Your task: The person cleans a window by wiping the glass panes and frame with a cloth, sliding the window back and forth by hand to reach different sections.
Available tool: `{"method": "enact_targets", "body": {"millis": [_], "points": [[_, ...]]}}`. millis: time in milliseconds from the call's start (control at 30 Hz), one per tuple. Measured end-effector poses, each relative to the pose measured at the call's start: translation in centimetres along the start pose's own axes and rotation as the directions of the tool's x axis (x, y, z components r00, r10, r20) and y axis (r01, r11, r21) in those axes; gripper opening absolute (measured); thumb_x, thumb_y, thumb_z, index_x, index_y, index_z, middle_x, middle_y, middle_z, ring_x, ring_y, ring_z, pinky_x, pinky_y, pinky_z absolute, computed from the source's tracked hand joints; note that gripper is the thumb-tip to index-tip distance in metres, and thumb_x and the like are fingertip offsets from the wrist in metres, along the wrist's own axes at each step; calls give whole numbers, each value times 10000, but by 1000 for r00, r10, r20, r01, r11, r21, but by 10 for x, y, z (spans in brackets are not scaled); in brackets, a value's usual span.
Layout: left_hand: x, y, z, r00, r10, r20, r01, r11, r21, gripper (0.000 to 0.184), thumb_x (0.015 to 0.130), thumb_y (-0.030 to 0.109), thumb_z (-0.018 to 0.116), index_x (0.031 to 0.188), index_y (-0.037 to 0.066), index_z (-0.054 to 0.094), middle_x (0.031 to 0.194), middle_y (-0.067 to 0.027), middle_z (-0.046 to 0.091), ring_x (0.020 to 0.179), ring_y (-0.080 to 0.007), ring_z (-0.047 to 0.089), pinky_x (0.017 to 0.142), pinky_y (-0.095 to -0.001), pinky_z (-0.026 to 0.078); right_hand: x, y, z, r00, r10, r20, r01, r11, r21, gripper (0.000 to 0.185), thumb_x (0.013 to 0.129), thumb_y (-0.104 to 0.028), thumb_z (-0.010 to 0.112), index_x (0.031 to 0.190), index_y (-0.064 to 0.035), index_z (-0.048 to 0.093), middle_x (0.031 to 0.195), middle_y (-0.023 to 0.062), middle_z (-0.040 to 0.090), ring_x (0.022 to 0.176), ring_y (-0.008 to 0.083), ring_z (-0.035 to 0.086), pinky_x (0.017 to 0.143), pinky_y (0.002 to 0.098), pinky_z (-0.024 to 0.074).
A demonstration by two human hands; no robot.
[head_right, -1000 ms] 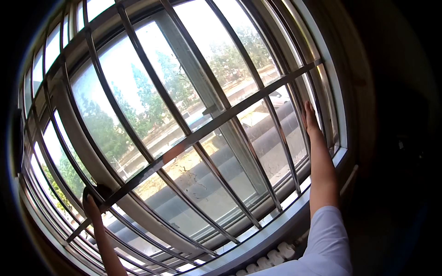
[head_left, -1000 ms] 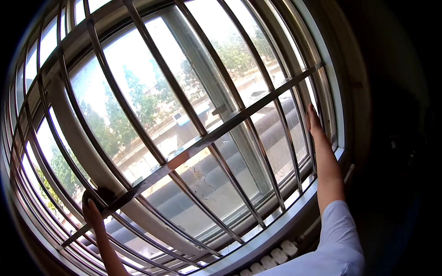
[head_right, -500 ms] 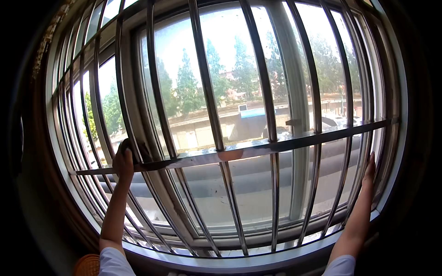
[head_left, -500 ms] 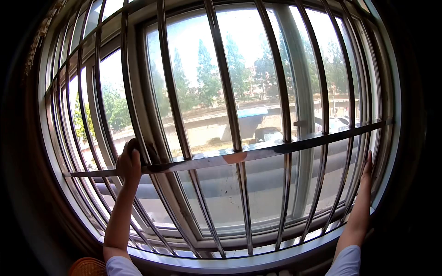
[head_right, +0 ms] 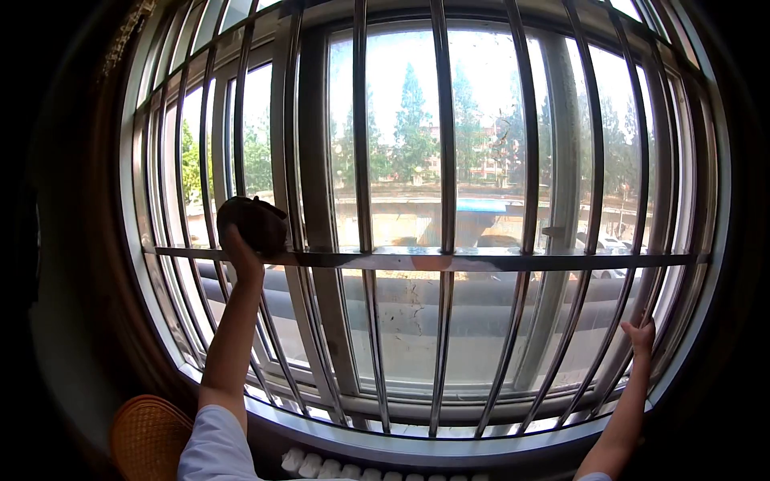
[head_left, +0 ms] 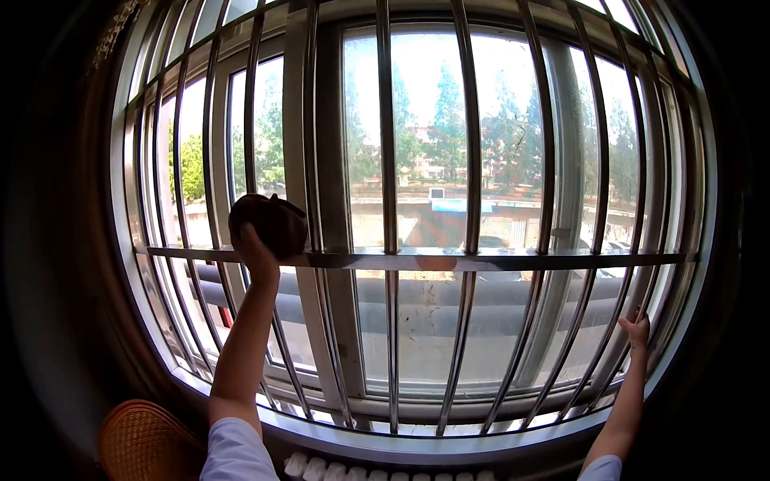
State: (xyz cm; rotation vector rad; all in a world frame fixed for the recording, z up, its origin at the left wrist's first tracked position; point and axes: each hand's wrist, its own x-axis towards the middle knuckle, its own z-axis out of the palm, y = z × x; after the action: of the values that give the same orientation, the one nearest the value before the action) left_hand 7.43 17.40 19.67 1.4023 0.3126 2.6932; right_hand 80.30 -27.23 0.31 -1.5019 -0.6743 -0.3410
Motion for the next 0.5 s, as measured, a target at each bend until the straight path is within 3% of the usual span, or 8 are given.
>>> {"method": "enact_targets", "body": {"millis": [33, 100, 233, 267, 300, 333, 400, 500], "points": [[3, 2, -2, 1000, 5, -6, -5, 1000, 4, 463, 955, 357, 487, 1198, -31, 550, 1054, -147, 644, 931, -283, 641, 876, -381, 497, 10, 17, 1, 996, -32, -88, 19, 990, -143, 543, 627, -128, 820, 1117, -28, 611, 977, 78, 671, 911, 280, 653, 841, 372, 507], [7, 11, -5, 957, 94, 275, 47, 884, -465, 534, 959, 455, 504, 1229, -5, 512, 1050, -136, 643, 919, -254, 658, 854, -359, 525, 21, 28, 4, 963, -63, -263, -69, 883, -464, 334, 671, -30, 690, 1005, -41, 673, 938, 160, 690, 923, 356, 659, 830, 409, 514], [8, 14, -1, 933, 71, 354, 149, 818, -556, 536, 952, 483, 515, 1188, 2, 526, 1033, -128, 643, 898, -230, 662, 850, -362, 545, 27, 22, 11, 932, -7, -362, -188, 846, -500, 259, 777, -31, 549, 962, -63, 728, 917, 174, 707, 904, 371, 665, 812, 445, 519], [9, 8, -1, 933, 72, 353, 146, 822, -551, 536, 952, 483, 515, 1188, 2, 526, 1033, -128, 643, 898, -230, 662, 850, -362, 545, 28, 31, 9, 946, -53, -321, -81, 917, -390, 312, 733, 1, 520, 980, -25, 709, 908, 171, 711, 866, 334, 687, 716, 427, 535], [9, 5, 0, 913, 31, 406, 223, 796, -562, 520, 955, 475, 515, 1177, 4, 530, 1021, -125, 642, 879, -224, 658, 850, -370, 544, 22, 24, 3, 991, 96, -91, -102, 993, -66, 359, 688, 28, 511, 998, -7, 688, 898, 170, 709, 848, 316, 691, 675, 396, 533], [8, -3, 3, 925, 0, 381, 217, 822, -527, 477, 962, 434, 518, 1176, 8, 523, 1025, -118, 632, 893, -223, 644, 857, -368, 527, 20, 21, -11, 971, 155, 179, -197, 949, 246, 411, 643, 55, 501, 1016, 12, 667, 889, 168, 707, 830, 297, 695, 635, 366, 531], [11, -18, 8, 983, -35, 182, 96, 937, -337, 391, 975, 351, 525, 1175, 16, 509, 1034, -105, 612, 922, -219, 617, 872, -364, 494, 22, 16, -19, 928, 215, 305, -296, 922, 252, 536, 567, 86, 489, 1084, 27, 617, 883, 163, 696, 824, 274, 692, 610, 314, 518], [33, 49, 33, 985, 156, -67, -146, 980, 136, 370, 965, 248, 575, 1230, 21, 450, 1093, -99, 585, 988, -233, 589, 895, -357, 472, 17, 10, -13, 937, 240, 254, -309, 910, 277, 619, 571, 83, 483, 1176, 6, 590, 949, 113, 683, 857, 232, 672, 659, 284, 516]]}}
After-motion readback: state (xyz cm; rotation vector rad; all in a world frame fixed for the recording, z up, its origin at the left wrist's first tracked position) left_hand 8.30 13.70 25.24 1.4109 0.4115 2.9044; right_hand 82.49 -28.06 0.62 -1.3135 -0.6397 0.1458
